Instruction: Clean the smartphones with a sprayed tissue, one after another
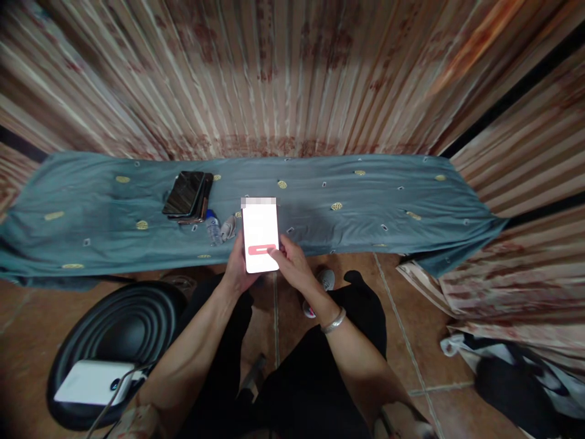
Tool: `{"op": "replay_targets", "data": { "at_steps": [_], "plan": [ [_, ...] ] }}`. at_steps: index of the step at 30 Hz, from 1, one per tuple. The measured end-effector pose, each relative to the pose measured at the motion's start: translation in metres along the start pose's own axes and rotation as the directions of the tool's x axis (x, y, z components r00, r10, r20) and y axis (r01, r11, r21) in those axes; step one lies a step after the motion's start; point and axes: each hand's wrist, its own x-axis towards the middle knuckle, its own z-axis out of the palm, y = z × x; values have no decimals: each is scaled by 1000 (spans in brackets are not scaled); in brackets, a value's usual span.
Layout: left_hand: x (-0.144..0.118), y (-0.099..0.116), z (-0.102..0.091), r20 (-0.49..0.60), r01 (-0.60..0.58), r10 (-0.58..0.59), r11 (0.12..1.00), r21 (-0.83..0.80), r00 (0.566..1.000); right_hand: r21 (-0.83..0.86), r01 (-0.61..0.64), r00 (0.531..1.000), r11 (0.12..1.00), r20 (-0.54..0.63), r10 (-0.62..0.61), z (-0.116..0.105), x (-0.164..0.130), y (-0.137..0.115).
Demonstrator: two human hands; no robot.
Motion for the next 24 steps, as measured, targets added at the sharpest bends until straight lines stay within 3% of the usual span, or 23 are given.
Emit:
{"op": "replay_targets", "data": {
  "at_steps": [10,13,15,17,19,22,24],
  "plan": [
    [-4,5,-8,5,-93,94,994,-50,996,-2,75,997,997,0,-75,0,-2,10],
    [-5,5,-12,22,-55,57,995,-83,998,-104,109,987,989,-106,-120,-19,-4,-3],
    [-7,6,-12,63,18,-14,997,-71,998,-261,143,945,955,-249,-210,-44,-11,-16],
    [-9,7,-11,86,48,-43,997,-54,995,-422,102,880,901,-384,-280,-72,-28,-24],
    [-10,9,-10,82,38,-34,998,-47,996,-570,-2,855,822,-427,-295,-95,-58,-23],
    [-12,10,-10,96,50,-46,998,-40,994,-714,-122,886,689,-391,-248,-106,-121,-1],
    [-12,9,-12,117,70,-64,997,-43,991,-704,-164,912,691,-375,-166,-98,-162,20]
  ]
}}
